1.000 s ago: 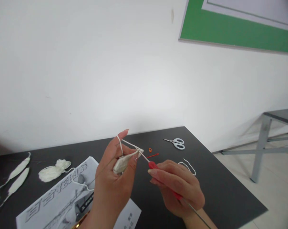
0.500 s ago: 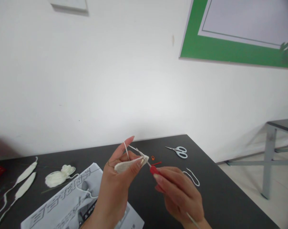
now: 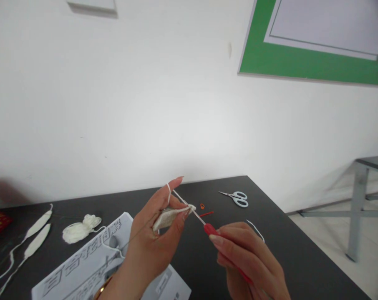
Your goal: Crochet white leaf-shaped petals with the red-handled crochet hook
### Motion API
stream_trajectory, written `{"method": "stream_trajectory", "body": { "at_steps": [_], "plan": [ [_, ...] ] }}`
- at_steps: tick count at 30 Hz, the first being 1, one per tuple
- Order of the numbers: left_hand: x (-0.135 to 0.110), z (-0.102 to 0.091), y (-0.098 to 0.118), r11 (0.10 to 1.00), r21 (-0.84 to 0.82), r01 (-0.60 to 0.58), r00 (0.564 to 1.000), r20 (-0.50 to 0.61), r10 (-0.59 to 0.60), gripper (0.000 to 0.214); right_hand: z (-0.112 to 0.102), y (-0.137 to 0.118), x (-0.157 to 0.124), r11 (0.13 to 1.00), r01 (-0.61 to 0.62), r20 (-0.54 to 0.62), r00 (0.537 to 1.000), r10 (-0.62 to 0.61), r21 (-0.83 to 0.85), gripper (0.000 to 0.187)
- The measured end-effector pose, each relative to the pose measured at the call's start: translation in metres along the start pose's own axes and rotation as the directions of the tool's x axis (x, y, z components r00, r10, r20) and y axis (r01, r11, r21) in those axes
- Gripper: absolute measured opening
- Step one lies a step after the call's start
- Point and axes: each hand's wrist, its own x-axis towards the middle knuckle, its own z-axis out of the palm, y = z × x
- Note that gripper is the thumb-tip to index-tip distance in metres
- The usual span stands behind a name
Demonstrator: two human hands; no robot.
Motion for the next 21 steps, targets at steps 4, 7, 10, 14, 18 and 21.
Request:
{"method": "stream_trajectory", "body": {
  "at_steps": [4,7,10,14,18,21],
  "plan": [
    [0.002,-0.003,-0.001,1.000,0.027,0.001,1.000,0.008,-0.001,0.039,-0.005,-0.003,0.011,1.000,-0.004,-0.021,1.000,0.004,0.020,0.031],
    [0.003,-0.004,-0.002,0.998,0.057,0.018,1.000,0.017,-0.018,0.039,-0.005,-0.002,0.018,0.999,0.015,-0.035,0.999,-0.013,0.050,0.028],
    [0.003,-0.003,-0.004,0.996,0.089,0.011,1.000,0.023,-0.013,0.038,-0.007,0.001,0.022,0.997,0.064,-0.003,0.998,-0.064,0.049,0.027],
    [-0.002,-0.001,-0.007,0.978,0.157,-0.136,0.990,0.000,0.138,0.038,-0.016,0.002,0.019,0.995,0.089,0.040,0.995,-0.087,-0.051,0.031],
    [-0.005,-0.003,-0.007,0.905,0.239,-0.352,0.936,0.057,0.349,0.045,-0.018,0.000,0.010,0.979,0.144,0.030,0.989,-0.142,-0.142,0.021],
    [-0.006,-0.008,-0.005,0.805,0.252,-0.538,0.843,0.143,0.518,0.052,-0.010,-0.002,0.008,0.982,0.144,-0.110,0.981,-0.158,-0.126,0.009]
  ]
}}
